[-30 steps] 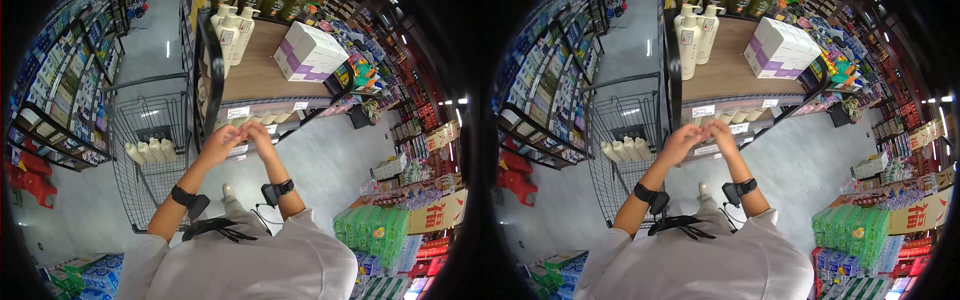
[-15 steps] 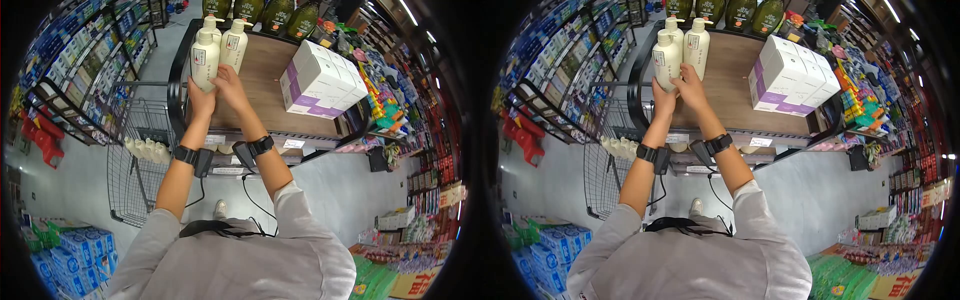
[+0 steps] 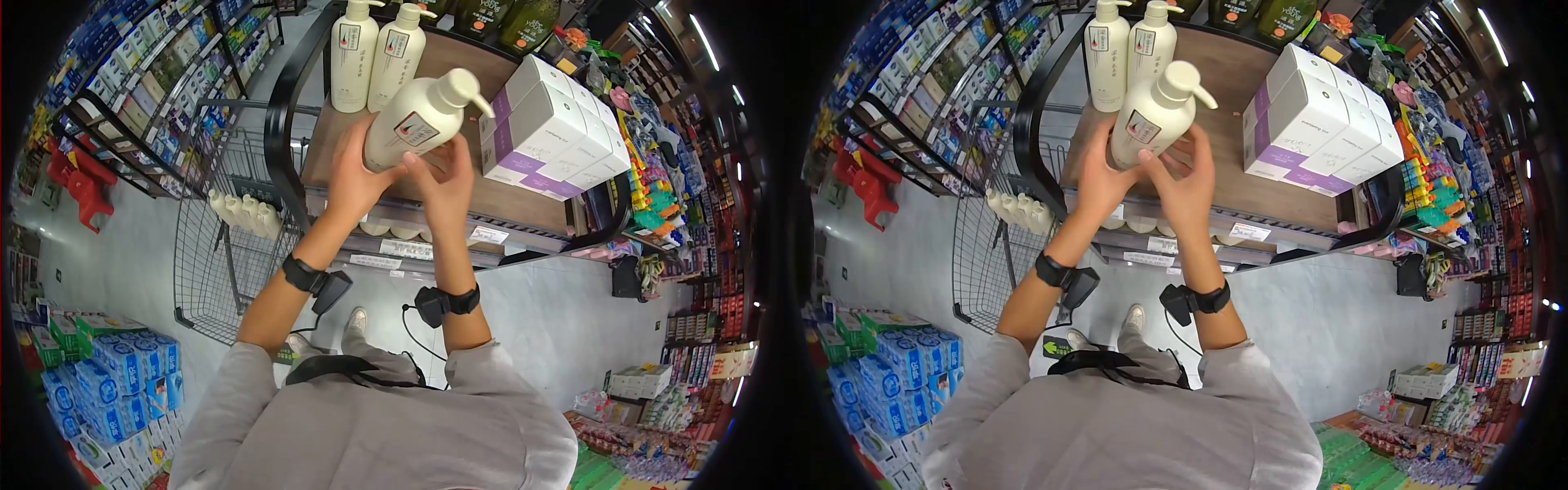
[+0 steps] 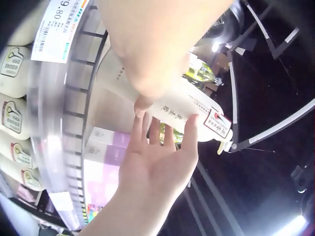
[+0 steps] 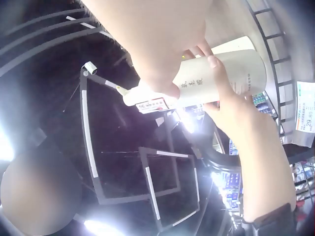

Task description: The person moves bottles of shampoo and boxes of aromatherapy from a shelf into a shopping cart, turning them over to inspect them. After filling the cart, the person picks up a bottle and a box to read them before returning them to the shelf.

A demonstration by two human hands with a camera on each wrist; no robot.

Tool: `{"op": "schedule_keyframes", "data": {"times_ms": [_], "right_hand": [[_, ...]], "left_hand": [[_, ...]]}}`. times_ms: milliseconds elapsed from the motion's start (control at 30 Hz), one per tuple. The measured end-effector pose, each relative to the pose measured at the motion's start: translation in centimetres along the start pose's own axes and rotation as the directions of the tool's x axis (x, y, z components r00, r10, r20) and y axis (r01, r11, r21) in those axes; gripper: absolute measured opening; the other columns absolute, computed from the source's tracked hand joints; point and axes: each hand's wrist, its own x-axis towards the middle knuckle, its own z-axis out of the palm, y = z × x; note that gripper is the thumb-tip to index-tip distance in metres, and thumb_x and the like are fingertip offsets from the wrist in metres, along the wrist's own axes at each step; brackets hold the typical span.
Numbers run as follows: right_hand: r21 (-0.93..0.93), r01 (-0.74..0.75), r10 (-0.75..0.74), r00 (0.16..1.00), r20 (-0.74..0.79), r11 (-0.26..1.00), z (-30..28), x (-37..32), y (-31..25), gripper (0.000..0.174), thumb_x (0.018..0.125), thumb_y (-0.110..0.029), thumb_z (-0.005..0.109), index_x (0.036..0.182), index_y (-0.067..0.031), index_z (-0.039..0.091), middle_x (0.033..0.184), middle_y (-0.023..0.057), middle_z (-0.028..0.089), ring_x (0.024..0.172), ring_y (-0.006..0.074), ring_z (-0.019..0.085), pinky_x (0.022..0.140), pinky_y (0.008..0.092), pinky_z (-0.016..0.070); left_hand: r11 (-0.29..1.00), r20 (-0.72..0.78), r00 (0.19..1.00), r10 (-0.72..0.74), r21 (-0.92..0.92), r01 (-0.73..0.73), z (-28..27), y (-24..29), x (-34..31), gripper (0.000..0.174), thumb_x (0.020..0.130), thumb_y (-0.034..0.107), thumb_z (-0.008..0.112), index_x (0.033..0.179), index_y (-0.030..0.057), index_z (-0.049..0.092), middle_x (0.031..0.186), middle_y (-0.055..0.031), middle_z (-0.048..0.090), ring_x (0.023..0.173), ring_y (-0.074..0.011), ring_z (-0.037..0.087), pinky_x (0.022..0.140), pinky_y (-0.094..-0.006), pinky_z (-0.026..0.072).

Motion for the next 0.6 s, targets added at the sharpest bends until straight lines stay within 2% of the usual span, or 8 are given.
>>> {"op": "schedule_keyframes", "data": {"times_ms": [67, 133, 167, 267, 300, 400, 533, 600], "right_hand": [[0.005, 0.001, -0.001, 0.999, 0.032, 1.0, -0.4, -0.9, -1.5, 0.065, 0.077, -0.014, 0.079, 0.132, 0.002, 0.049, 0.127, 0.0137, 0.056, 0.116, 0.0239, 0.056, 0.098, 0.0403, 0.049], [-0.041, 0.201, -0.193, 0.97, 0.149, 0.979, -0.2, -1.9, -2.8, 0.065, 0.078, -0.017, 0.079, 0.132, 0.0021, 0.049, 0.127, 0.0137, 0.057, 0.118, 0.0247, 0.056, 0.1, 0.0416, 0.0468], [0.089, 0.185, -0.2, 0.952, 0.231, 0.979, 0.1, -2.2, -2.3, 0.072, 0.077, -0.017, 0.078, 0.139, 0.0002, 0.044, 0.135, 0.0151, 0.052, 0.125, 0.0261, 0.052, 0.105, 0.0433, 0.0421], [0.427, -0.071, -0.131, 0.895, 0.427, 0.901, 4.8, -4.0, -3.9, 0.083, 0.078, -0.016, 0.077, 0.147, -0.0016, 0.034, 0.142, 0.0162, 0.046, 0.132, 0.0263, 0.045, 0.11, 0.0437, 0.0358], [0.375, -0.159, -0.094, 0.813, 0.574, 0.913, 6.0, -4.6, -4.1, 0.097, 0.075, -0.016, 0.08, 0.152, -0.0032, 0.023, 0.147, 0.0166, 0.041, 0.136, 0.0267, 0.041, 0.112, 0.0434, 0.0316], [0.32, -0.267, 0.009, 0.78, 0.626, 0.909, 12.1, -7.5, -2.8, 0.103, 0.073, -0.017, 0.082, 0.153, -0.0035, 0.019, 0.144, 0.017, 0.043, 0.133, 0.0273, 0.043, 0.109, 0.0425, 0.0359], [0.133, -0.391, 0.235, 0.756, 0.611, 0.911, 20.2, -11.1, -0.4, 0.103, 0.071, -0.02, 0.085, 0.15, -0.0031, 0.021, 0.135, 0.0162, 0.048, 0.125, 0.0273, 0.049, 0.103, 0.0416, 0.0429], [0.14, -0.409, 0.24, 0.743, 0.625, 0.902, 23.8, -12.3, -0.3, 0.101, 0.07, -0.021, 0.086, 0.148, -0.0029, 0.024, 0.131, 0.0163, 0.05, 0.122, 0.0272, 0.051, 0.103, 0.0409, 0.043]], "left_hand": [[0.997, 0.022, 0.998, 0.065, -0.036, -0.064, -2.1, 2.7, -0.7, 0.07, 0.066, 0.016, 0.087, 0.126, 0.0026, 0.054, 0.116, -0.0169, 0.064, 0.107, -0.0303, 0.063, 0.091, -0.0381, 0.0496], [0.996, 0.048, 0.998, 0.05, -0.075, -0.047, -4.8, 2.1, -2.4, 0.071, 0.066, 0.014, 0.087, 0.128, 0.0008, 0.054, 0.118, -0.0147, 0.064, 0.108, -0.0269, 0.063, 0.093, -0.036, 0.0494], [0.944, 0.167, 0.985, -0.03, -0.318, 0.083, -6.4, 1.4, -3.7, 0.073, 0.064, 0.014, 0.087, 0.128, -0.0002, 0.054, 0.119, -0.0137, 0.064, 0.11, -0.0263, 0.063, 0.094, -0.0357, 0.0495], [0.544, 0.503, 0.86, -0.088, -0.699, 0.464, -12.0, -0.4, -8.1, 0.084, 0.059, 0.019, 0.084, 0.133, -0.0027, 0.05, 0.124, -0.0142, 0.062, 0.112, -0.0257, 0.062, 0.098, -0.0371, 0.0491], [0.354, 0.491, 0.864, -0.109, -0.793, 0.495, -12.7, -2.5, -10.7, 0.09, 0.059, 0.028, 0.079, 0.137, -0.0021, 0.045, 0.123, -0.0182, 0.062, 0.111, -0.0298, 0.063, 0.098, -0.0402, 0.0502], [-0.025, 0.655, 0.749, -0.098, -0.754, 0.656, -17.3, -0.9, -13.6, 0.087, 0.073, 0.052, 0.054, 0.138, -0.0041, 0.042, 0.115, -0.0243, 0.063, 0.092, -0.0371, 0.066, 0.08, -0.0443, 0.0562], [-0.308, 0.637, 0.768, -0.069, -0.746, 0.591, -23.5, -6.1, -16.9, 0.086, 0.077, 0.058, 0.041, 0.136, -0.0052, 0.045, 0.111, -0.0249, 0.063, 0.085, -0.0364, 0.066, 0.07, -0.0437, 0.0558], [-0.207, 0.593, 0.804, 0.032, -0.784, 0.586, -26.3, -7.8, -17.2, 0.083, 0.082, 0.058, 0.033, 0.134, -0.0056, 0.047, 0.111, -0.0248, 0.063, 0.084, -0.0365, 0.065, 0.065, -0.0421, 0.0555]]}}
